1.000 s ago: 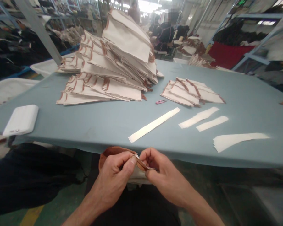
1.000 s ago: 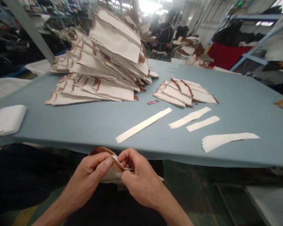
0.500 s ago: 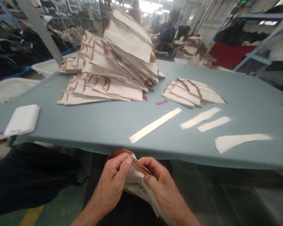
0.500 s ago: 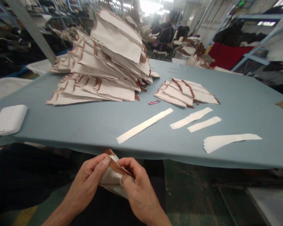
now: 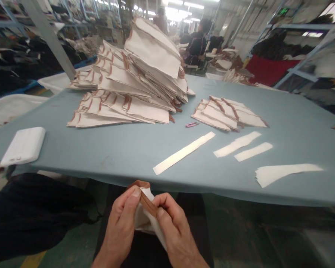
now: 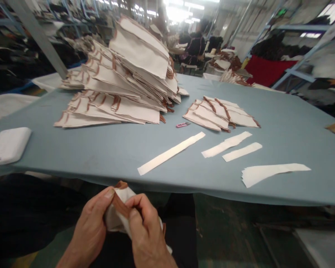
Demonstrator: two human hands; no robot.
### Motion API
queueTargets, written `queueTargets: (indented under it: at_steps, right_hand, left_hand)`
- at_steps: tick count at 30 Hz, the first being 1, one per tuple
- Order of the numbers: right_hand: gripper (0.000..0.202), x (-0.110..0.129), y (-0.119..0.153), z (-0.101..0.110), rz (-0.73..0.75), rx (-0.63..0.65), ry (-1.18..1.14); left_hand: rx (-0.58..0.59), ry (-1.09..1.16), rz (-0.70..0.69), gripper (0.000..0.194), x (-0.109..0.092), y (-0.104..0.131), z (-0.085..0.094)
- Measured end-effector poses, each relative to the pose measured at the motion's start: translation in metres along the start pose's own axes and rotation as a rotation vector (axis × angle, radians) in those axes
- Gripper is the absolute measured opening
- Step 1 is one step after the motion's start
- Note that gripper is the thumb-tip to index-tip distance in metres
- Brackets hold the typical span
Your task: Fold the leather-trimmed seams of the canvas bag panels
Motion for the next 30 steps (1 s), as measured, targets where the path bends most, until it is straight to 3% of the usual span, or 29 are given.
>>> queueTargets:
  at_steps: [3, 7, 13, 17, 24, 30]
  right_hand:
    - [0.025, -0.005, -0.014, 0.012, 0.022, 0.059, 0.148]
    - [0.02, -0.004, -0.055, 0.034, 0.164, -0.197, 0.722]
    - [0.012, 0.0, -0.097, 0.023, 0.196, -0.162, 0.989]
    - [0.018, -0.003, -0.1, 0.02, 0.189, -0.149, 1.044]
    - [0.031, -0.001, -0.109, 0.041, 0.137, -0.113, 0.961]
    - [0.035, 0.002, -0.111, 0.046, 0.103, -0.085, 0.851]
  left_hand:
    - [0.057, -0.028, -0.044, 0.04, 0.01, -0.003, 0.005]
    - [0.058, -0.242, -0.23, 0.042, 0.014, -0.006, 0.005]
    - [-0.026, -0.418, -0.407, 0.04, 0.016, -0.012, 0.0]
    - [-0.061, -0.446, -0.448, 0.04, 0.014, -0.018, 0.002]
    - [-0.108, -0.486, -0.372, 0.017, 0.014, -0.039, 0.001]
    - [0.195, -0.811, -0.359, 0.051, 0.004, -0.059, -0.026]
Point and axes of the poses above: each hand's wrist, its own y-axis away from the middle knuckle, its own z-axis out of the back of the hand, x = y × z, the point moved 2 cm from there along -y, towards the middle knuckle, and after that the axes turned 1 degree about z, right-handed, at the moved point
